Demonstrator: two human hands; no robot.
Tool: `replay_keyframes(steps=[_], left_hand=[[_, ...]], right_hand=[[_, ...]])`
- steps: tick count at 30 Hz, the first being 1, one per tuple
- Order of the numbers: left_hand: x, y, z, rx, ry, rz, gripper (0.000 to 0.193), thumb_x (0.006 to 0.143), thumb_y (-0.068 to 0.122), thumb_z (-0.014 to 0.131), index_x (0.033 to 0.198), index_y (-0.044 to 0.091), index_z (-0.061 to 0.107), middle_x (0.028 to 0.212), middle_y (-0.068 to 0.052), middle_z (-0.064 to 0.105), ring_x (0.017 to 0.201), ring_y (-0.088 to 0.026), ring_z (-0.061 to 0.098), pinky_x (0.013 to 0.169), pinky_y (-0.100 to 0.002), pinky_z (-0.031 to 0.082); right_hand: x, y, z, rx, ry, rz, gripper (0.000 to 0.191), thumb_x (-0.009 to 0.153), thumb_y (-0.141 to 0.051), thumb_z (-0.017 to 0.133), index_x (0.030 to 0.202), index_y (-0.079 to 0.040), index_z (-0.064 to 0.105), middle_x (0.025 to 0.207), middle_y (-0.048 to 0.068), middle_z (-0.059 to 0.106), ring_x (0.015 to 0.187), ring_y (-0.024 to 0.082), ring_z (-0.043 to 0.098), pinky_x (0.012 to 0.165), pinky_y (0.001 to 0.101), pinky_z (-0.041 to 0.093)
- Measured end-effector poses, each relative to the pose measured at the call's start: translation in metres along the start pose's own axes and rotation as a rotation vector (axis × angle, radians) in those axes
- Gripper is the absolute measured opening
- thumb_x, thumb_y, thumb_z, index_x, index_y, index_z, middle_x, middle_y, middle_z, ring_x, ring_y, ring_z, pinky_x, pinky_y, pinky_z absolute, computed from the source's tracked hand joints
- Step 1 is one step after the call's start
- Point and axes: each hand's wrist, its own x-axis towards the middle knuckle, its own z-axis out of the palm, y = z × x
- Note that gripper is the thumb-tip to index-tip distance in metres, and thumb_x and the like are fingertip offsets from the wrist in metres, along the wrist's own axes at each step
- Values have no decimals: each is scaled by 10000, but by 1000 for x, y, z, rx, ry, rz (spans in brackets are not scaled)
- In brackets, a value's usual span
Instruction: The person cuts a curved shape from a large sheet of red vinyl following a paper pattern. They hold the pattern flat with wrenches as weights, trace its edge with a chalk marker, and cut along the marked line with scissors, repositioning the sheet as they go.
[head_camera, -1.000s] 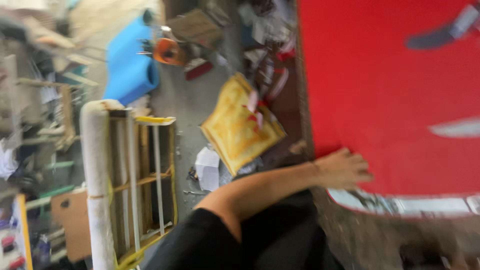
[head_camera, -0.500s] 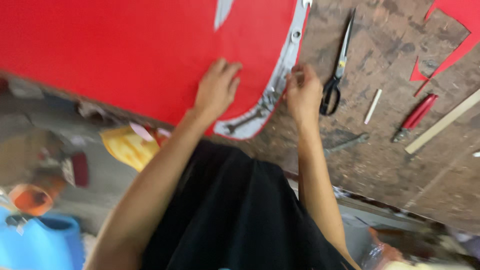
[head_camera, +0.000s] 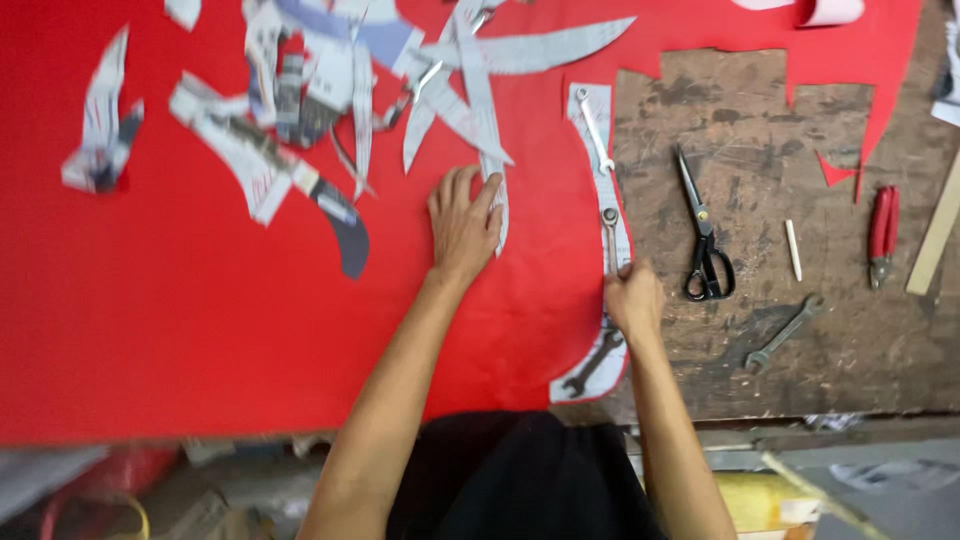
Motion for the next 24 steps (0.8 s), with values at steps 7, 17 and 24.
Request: replay_keyframes(steps=[7, 17, 24], left_hand=[[49, -32, -22, 41, -279, 72, 722, 810, 581, 726, 1451, 299, 548, 1610, -164, 224, 1483, -480, 45, 1024, -844, 77], [7, -52, -23, 20, -196, 52, 581, 976, 463, 753, 1489, 250, 584, 1661, -159, 257, 1545, -470, 96, 1115, -849, 38], [-82, 25, 5, -117, -110, 215, 404, 985, 130, 675, 1385, 166, 626, 1575, -158, 432, 1554, -395, 285, 1227, -748, 107]], right_hand=[[-24, 6, -10, 472, 8, 21, 186, 894, -81, 739, 1051, -17, 663, 855, 103, 684, 770, 212, 633, 689, 356, 524], [-67, -60, 42, 872, -385, -25, 70, 999, -49, 634, 1052, -27, 594, 818, 33, 556, 623, 126, 571, 511, 294, 491], [-37, 35, -43, 515, 89, 70, 167, 936, -29, 696, 1098, -30, 656, 834, 29, 682, 711, 112, 658, 569, 280, 517]])
